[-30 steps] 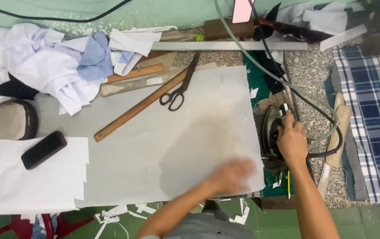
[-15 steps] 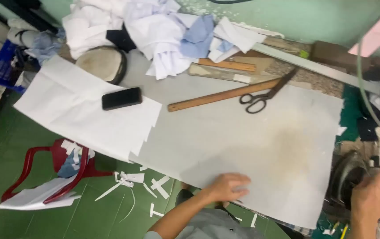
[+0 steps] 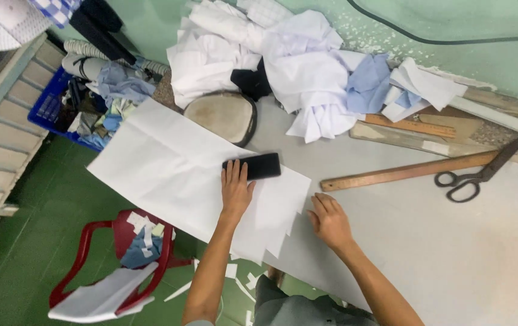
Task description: The person cuts a small white paper strip using shears, then places the shears down. They unfold a larger sheet of white paper, smooth it out, and use a ruler and pencil to draw straight lines on the paper.
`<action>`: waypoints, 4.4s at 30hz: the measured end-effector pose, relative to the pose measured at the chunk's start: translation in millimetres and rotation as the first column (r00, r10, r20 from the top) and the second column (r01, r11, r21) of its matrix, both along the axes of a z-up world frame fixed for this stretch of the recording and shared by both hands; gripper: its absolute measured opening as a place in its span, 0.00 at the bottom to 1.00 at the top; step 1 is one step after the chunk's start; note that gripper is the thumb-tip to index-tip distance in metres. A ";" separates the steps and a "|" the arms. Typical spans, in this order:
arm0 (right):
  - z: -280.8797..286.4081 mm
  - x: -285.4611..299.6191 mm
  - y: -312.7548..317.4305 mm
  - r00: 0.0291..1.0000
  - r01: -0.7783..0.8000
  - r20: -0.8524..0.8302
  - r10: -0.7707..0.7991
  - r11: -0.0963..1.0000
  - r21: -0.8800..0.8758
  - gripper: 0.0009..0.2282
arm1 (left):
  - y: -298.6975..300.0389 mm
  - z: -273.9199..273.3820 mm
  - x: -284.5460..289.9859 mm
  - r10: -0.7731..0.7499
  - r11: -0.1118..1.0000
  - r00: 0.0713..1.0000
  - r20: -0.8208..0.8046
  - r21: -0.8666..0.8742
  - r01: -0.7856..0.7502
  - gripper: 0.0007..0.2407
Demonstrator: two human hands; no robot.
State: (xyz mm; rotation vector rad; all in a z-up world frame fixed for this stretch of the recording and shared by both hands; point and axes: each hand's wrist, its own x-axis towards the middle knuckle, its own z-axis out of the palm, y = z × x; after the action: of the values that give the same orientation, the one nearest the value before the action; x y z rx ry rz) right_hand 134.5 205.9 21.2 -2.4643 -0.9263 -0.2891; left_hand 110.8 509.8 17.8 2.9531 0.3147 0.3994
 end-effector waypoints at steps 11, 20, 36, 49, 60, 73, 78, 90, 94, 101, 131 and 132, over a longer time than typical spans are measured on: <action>-21.7 5.1 112.5 0.913 0.227 -0.218 -0.344 0.874 -0.430 0.28 | 58.9 7.2 46.8 -0.524 0.850 0.818 -0.238 -0.089 0.518 0.27; -29.3 8.0 113.2 0.902 0.241 -0.225 -0.369 0.862 -0.446 0.28 | 115.2 67.4 128.5 -0.499 0.856 0.865 -0.049 -0.186 0.483 0.31; -45.8 8.7 107.7 0.919 0.234 -0.211 -0.333 0.892 -0.387 0.34 | 83.2 57.9 43.7 -0.411 0.907 0.905 0.109 -0.050 0.418 0.21; -40.8 47.1 149.6 0.748 0.128 -0.523 -0.409 0.861 -0.491 0.19 | 51.4 -16.5 -121.7 -0.294 0.955 0.939 -0.177 -0.008 0.298 0.28; 270.8 98.6 -25.5 0.990 0.045 -0.142 0.014 0.912 0.408 0.06 | -67.7 -17.9 -98.2 -0.148 0.985 0.959 0.240 -0.048 0.164 0.27; 104.1 96.5 -79.2 0.279 0.345 -0.959 0.054 0.926 0.152 0.47 | -137.0 12.2 -40.0 0.065 0.997 0.866 -0.496 0.002 -0.074 0.30; 36.4 81.5 -31.6 0.500 0.433 -0.863 0.066 0.845 0.315 0.16 | -118.1 -25.2 -54.6 -0.062 0.957 0.998 -0.028 -0.285 0.052 0.29; 121.6 173.3 -263.9 0.818 0.556 -0.291 -0.495 0.555 0.619 0.01 | -203.8 8.9 -33.2 -0.155 0.973 0.986 -0.057 -0.184 0.142 0.26; 139.8 149.1 -278.7 0.599 0.801 -0.343 -0.724 0.545 0.249 0.26 | -221.3 -14.7 14.0 -0.311 0.938 0.923 -0.228 -0.229 0.259 0.27; 12.3 44.7 -246.3 0.822 0.568 0.109 -0.559 0.819 -0.082 0.30 | -209.7 -10.7 21.5 -0.423 0.905 0.877 -0.229 -0.162 0.394 0.24; -39.7 -65.9 -95.6 0.974 -0.210 0.089 0.211 0.978 -0.016 0.15 | -64.1 10.9 -209.9 0.645 -0.612 0.516 -0.564 -0.785 -0.094 0.31; -33.0 -79.5 -65.4 0.922 -0.384 -0.059 0.384 0.923 0.012 0.13 | -62.2 38.3 -211.7 0.721 -0.594 0.357 -0.593 -0.795 -0.121 0.24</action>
State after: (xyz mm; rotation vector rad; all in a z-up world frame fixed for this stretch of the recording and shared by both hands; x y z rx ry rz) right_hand 54.9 140.5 -11.8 -2.2127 -1.3516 -0.0771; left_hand -100.9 447.6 56.2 0.5761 1.4335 0.4933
